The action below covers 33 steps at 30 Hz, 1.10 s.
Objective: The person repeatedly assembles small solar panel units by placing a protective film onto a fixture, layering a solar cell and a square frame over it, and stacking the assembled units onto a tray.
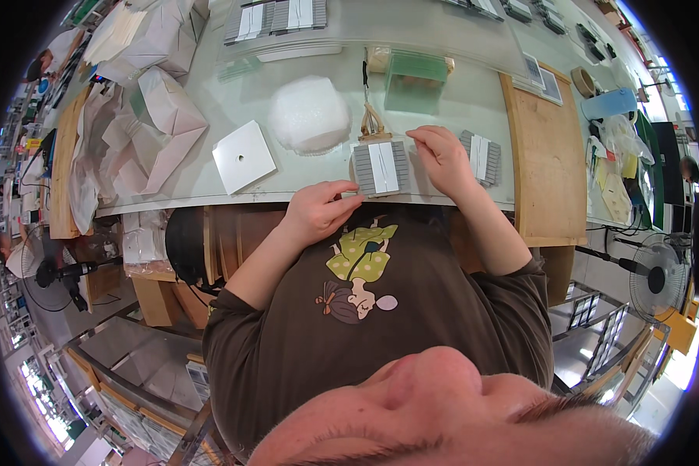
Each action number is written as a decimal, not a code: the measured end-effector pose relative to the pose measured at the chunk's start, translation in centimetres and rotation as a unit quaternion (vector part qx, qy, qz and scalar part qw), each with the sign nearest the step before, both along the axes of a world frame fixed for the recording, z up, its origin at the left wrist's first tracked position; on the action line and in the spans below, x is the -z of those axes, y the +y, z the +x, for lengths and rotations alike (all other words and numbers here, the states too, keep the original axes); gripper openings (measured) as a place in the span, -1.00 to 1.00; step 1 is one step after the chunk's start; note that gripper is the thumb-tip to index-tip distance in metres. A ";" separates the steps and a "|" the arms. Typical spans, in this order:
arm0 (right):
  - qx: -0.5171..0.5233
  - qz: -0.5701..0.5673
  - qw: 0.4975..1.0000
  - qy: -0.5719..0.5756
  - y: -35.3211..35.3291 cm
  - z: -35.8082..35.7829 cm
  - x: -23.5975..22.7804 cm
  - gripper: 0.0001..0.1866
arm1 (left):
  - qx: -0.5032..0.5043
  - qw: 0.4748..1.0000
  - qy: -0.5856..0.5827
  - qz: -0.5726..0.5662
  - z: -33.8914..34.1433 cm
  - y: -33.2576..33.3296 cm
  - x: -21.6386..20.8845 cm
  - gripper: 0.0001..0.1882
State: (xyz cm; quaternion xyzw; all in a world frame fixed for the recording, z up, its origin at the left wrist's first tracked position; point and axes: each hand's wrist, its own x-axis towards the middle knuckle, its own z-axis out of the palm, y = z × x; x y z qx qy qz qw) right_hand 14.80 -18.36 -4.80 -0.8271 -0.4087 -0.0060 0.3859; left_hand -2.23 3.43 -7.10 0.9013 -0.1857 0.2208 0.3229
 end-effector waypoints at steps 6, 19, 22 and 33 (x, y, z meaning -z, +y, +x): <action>0.029 0.013 0.998 0.045 -1.4 0.2 -0.4 -0.80 | -0.186 0.980 -0.009 0.069 -1.5 5.8 -2.2 -0.74; 0.026 0.010 0.998 0.055 -1.5 0.0 0.1 -0.82 | -0.298 0.879 0.359 -0.099 -3.7 16.3 -4.5 -0.66; 0.040 0.021 0.996 0.071 -1.5 -0.1 -0.1 -0.82 | -0.391 0.808 0.287 -0.336 -4.1 17.1 -2.8 -0.73; -0.033 0.180 0.838 0.514 0.7 -5.4 -3.2 -0.69 | -0.050 0.976 -0.208 0.027 0.8 1.2 -5.3 -0.71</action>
